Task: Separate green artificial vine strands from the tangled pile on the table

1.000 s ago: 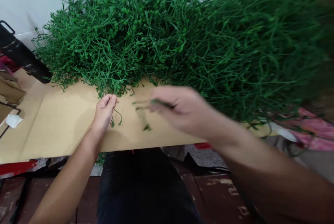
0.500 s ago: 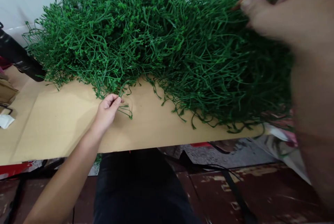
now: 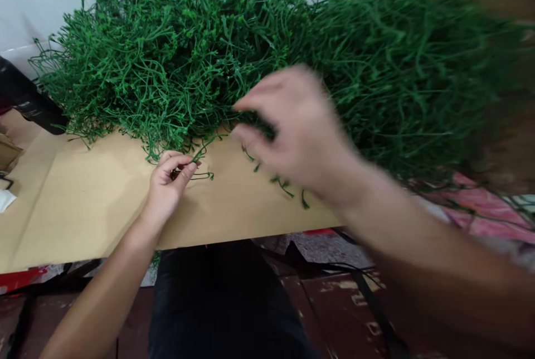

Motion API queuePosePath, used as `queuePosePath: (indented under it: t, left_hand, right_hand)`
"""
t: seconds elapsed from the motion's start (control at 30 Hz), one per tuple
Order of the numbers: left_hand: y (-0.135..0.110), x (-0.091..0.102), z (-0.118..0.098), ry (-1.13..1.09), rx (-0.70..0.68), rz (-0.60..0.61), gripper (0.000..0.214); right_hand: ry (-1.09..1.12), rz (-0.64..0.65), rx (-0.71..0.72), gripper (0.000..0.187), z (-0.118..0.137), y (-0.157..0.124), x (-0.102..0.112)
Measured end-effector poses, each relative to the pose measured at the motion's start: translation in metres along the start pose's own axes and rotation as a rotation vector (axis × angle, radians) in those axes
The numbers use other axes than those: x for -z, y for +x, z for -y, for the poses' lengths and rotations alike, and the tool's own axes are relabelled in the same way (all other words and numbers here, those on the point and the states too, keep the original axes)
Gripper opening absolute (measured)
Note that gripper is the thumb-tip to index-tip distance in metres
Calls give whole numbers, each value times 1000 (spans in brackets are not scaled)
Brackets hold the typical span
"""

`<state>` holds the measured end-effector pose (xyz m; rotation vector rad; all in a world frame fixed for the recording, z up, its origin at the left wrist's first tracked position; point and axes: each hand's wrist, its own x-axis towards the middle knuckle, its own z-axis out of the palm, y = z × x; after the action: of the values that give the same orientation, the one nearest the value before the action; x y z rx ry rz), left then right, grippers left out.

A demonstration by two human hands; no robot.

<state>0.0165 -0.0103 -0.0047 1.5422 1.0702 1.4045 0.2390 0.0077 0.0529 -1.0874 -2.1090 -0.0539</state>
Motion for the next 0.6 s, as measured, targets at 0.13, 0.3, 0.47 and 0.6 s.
queuePosePath:
  t: [0.13, 0.3, 0.47, 0.6]
  left_hand:
    - [-3, 4, 0, 23, -92, -70, 10]
    - [-7, 8, -2, -8, -92, -21, 12]
    - [-10, 10, -14, 304, -173, 117, 21]
    - [-11, 13, -25, 618, -310, 210, 27]
  right_hand:
    - [517, 253, -104, 30, 62, -18, -75]
    - [901, 279, -179, 15, 63, -17, -78]
    - [823, 296, -225, 25, 62, -30, -40]
    - [835, 331, -189, 22, 62, -50, -13]
